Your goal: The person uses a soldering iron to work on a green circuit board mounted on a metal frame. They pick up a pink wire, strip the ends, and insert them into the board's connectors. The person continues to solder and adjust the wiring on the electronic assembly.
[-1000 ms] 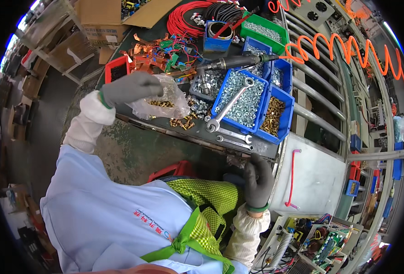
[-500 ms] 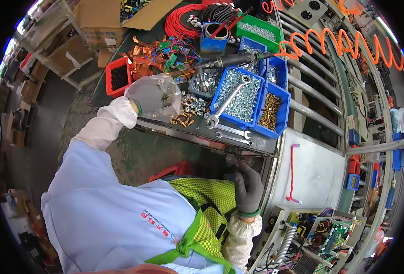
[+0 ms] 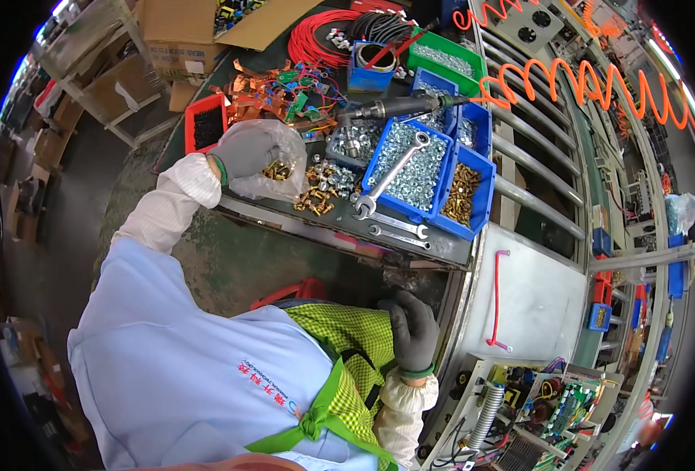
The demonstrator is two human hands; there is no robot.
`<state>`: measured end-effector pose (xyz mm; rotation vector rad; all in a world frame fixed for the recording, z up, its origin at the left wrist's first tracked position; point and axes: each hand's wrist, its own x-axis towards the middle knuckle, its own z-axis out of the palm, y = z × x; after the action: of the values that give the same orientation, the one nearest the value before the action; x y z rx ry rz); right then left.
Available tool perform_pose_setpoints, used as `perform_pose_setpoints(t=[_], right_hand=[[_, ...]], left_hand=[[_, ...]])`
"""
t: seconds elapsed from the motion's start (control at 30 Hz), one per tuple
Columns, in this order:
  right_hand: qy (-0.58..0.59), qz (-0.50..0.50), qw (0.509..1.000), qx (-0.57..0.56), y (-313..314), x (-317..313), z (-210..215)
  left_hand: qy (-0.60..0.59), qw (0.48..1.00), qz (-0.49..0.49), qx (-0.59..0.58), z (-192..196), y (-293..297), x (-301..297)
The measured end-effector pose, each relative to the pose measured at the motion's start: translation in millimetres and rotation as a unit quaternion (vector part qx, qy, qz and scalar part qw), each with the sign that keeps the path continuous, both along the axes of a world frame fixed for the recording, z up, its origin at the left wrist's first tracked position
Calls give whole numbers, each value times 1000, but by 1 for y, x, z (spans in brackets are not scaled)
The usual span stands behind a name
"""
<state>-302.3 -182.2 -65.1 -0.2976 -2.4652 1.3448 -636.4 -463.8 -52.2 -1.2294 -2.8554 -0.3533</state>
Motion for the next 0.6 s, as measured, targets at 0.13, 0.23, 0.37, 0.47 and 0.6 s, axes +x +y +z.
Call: perform_pose_setpoints(t=[0.13,0.23,0.37,0.47,0.6], right_hand=[[-11,-8,1000,-25,-7,6,-11],[-23,8,997,-69,-11,11,-20],[-26,24,910,-413,-41,-1,-6],[72,35,725,-685,-59,-21,-9],[225,-40,599,-767,-44,-15,1]], left_hand=[[25,998,-11,-54,24,-6,11],[-48,999,6,-11,62,0,33],[-128,972,-142,138,114,38,78],[-13,904,-402,147,87,105,123],[-95,868,-485,52,62,183,179]])
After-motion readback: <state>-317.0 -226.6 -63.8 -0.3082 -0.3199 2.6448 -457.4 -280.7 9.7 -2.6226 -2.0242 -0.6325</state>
